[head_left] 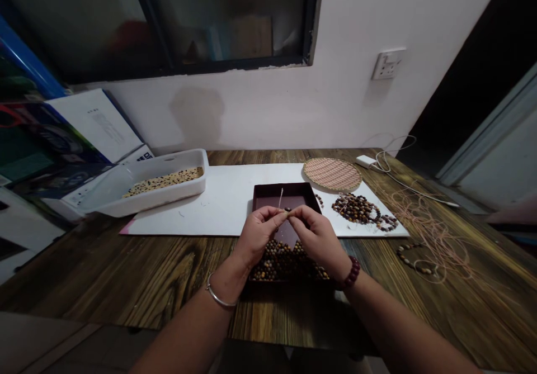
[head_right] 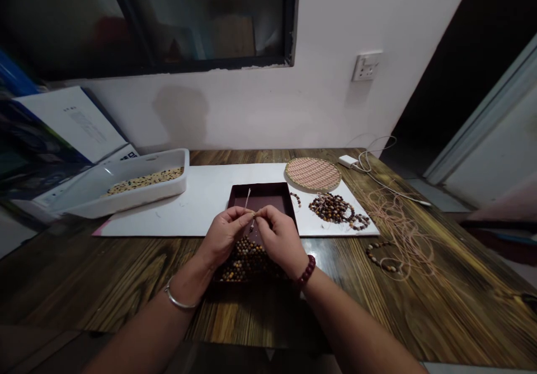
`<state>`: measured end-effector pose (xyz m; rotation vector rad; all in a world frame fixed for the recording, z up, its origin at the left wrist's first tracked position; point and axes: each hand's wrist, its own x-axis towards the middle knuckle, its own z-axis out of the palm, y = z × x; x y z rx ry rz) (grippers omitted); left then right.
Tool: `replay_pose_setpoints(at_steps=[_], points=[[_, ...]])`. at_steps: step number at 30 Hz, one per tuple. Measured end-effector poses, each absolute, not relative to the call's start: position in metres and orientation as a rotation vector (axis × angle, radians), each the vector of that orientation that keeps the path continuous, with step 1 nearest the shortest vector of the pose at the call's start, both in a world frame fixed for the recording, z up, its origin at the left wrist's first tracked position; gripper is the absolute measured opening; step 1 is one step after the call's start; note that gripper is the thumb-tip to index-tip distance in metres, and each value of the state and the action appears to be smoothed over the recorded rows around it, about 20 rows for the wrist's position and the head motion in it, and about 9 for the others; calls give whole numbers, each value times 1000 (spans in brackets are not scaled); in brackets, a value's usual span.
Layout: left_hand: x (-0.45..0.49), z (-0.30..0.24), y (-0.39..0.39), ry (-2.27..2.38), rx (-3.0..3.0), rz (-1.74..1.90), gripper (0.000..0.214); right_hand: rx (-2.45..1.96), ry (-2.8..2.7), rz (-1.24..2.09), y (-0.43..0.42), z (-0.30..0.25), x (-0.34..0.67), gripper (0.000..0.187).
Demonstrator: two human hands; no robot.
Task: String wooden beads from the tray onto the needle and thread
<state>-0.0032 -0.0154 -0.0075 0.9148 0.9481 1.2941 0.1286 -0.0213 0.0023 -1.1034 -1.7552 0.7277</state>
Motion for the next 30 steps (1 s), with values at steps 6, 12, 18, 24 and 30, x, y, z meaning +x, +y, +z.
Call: replay_pose_setpoints(at_steps=[6, 12, 18, 24, 30], points=[[-12, 2, -17, 716, 843, 1137, 22, -1095, -1579, 1012, -15, 4, 131, 15], [-15, 2, -16, 772, 797, 1138, 16, -1113, -1528, 1068, -13, 6, 133, 12], [-11, -2, -13, 905, 869, 1183, 18, -1062, -1555, 1030, -11, 0, 132, 10], [-11, -2, -14, 931, 962, 1160, 20, -1038, -1676, 912, -12, -1, 133, 10], [-12, -5, -13, 916, 1001, 1141, 23, -1029, -1763, 760, -14, -4, 133, 13]])
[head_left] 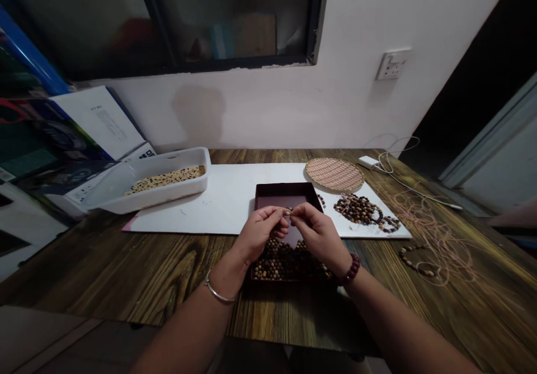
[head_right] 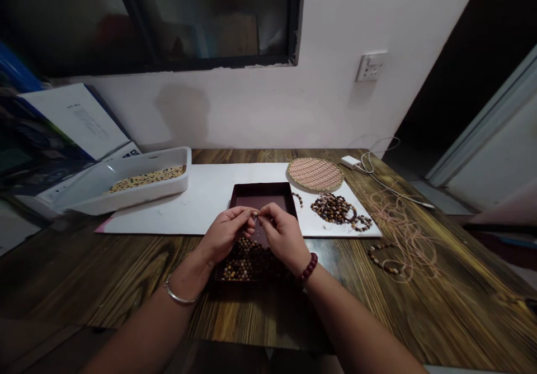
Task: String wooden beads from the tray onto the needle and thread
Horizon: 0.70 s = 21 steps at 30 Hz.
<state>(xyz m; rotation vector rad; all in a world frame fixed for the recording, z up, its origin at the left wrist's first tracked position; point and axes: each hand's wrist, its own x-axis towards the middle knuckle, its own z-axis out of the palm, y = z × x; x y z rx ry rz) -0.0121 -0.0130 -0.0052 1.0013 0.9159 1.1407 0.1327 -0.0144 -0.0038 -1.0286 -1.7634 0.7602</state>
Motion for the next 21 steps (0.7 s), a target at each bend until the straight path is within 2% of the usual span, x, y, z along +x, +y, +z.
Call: replay_pose_setpoints(at_steps=[5, 14, 21], points=[[-11, -5, -13, 892, 977, 1157, 23, -1009, -1793, 659, -16, -4, 132, 14], [-12, -7, -11, 930, 1013, 1291, 23, -1011, -1834, 723, -16, -3, 132, 15], [-14, -3, -13, 986, 1110, 1289, 21, -1005, -1751, 979, -15, 3, 132, 20]])
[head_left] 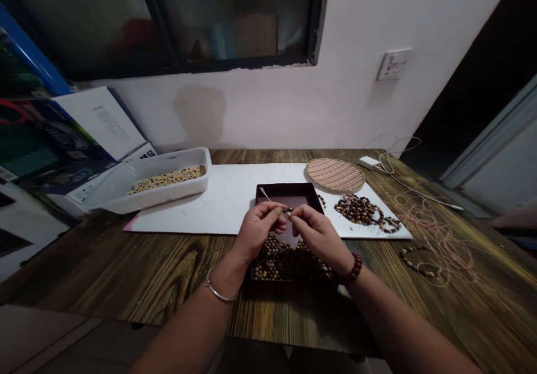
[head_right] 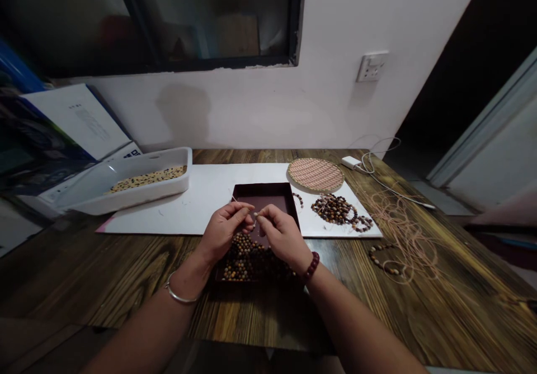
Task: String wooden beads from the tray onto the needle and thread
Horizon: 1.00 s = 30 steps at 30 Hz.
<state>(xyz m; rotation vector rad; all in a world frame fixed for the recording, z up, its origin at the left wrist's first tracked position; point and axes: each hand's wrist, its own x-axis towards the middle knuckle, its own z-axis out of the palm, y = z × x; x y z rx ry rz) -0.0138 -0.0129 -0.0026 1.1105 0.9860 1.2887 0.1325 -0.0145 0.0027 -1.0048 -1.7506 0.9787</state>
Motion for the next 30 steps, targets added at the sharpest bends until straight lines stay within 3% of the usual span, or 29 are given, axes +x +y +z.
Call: replay_pose_setpoints(at_steps=[6, 12, 16, 23, 30], points=[[-15, 1, -15, 1014, 1179, 1253, 18, -932, -1495, 1620, -15, 9, 135, 19], [-15, 1, -15, 1031, 1243, 1228, 15, -894, -1436, 1787, -14, 10, 138, 21], [-15, 0, -15, 1060, 1248, 1231, 16, -912, -1529, 1614, -13, 8, 137, 24], [-12, -1, -15, 1083, 1174, 1229, 16, -1041, -1752, 1019, -15, 2, 133, 14], [-13, 0, -13, 1014, 956, 1170, 28, -1013, -1887, 699, -16, 1, 134, 11]])
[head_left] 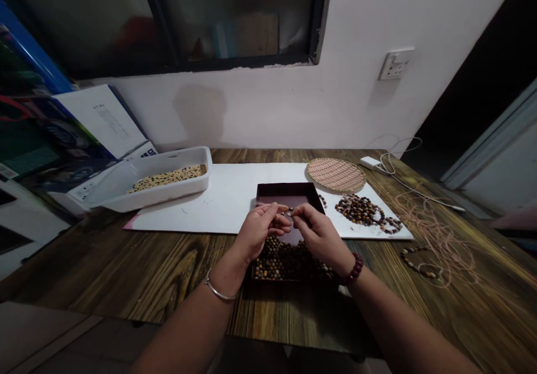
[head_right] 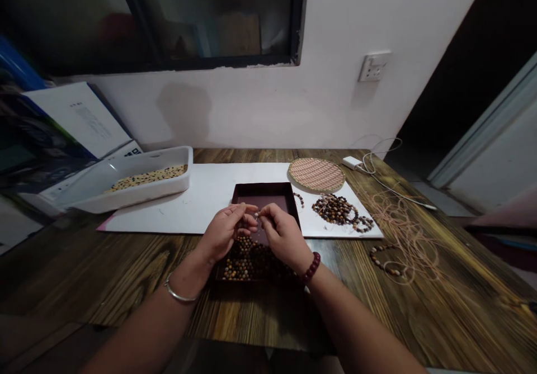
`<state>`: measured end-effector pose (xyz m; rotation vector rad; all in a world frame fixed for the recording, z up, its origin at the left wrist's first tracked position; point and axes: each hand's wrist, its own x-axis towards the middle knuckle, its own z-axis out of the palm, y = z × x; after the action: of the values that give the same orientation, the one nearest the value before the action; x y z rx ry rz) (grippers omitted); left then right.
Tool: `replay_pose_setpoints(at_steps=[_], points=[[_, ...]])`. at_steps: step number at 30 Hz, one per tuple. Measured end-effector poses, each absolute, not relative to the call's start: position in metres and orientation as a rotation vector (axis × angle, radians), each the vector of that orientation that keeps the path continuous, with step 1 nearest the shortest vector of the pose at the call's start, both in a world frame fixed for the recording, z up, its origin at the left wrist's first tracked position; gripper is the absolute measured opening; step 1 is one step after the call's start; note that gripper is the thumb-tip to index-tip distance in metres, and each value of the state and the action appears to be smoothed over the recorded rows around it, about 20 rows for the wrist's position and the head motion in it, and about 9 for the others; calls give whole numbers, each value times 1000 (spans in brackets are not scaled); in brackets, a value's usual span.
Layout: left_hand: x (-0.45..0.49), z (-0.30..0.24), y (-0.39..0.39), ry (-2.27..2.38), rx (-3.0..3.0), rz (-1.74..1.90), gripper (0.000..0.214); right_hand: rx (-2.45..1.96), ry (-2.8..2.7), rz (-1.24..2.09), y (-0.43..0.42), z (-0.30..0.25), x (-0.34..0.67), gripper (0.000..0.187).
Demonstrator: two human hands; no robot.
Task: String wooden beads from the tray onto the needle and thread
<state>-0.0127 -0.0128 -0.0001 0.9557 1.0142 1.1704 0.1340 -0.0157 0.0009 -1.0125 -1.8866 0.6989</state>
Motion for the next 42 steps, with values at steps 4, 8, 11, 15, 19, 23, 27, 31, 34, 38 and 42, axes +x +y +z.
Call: replay_pose_setpoints(at_steps=[4, 8, 11, 15, 19, 23, 27, 31, 34, 38, 42], points=[[-14, 1, -13, 984, 912, 1126, 30, -995, -1976, 576, -17, 1, 134, 12], [-15, -1, -13, 941, 951, 1084, 32, -978, -2070, 373, -17, -1, 134, 15], [-14, -2, -14, 899, 990, 1053, 34, -1000, -2168, 176, -17, -1, 135, 17], [-13, -2, -15, 885, 1035, 1020, 35, -1046, -2258, -12, -18, 0, 134, 18], [-12, -3, -15, 888, 1063, 1024, 35, -1073, -2290, -70, -19, 2, 134, 19], [-11, -4, -14, 936, 1105, 1134, 34, -1156, -2296, -106, -19, 3, 136, 22], [-9, -5, -13, 1002, 1159, 1220, 30, -1200, -2287, -60, -20, 5, 136, 21], [-8, -4, -14, 1054, 1256, 1219, 31, -1170, -2227, 74, -22, 5, 136, 20], [-9, -5, -14, 1086, 1336, 1213, 31, -1166, -2214, 85, -22, 4, 136, 20], [-9, -8, -12, 1094, 1372, 1197, 35, -1170, -2246, 53, -22, 2, 135, 23], [-9, -10, -12, 1096, 1397, 1190, 34, -1192, -2272, 58, -20, -1, 132, 26]])
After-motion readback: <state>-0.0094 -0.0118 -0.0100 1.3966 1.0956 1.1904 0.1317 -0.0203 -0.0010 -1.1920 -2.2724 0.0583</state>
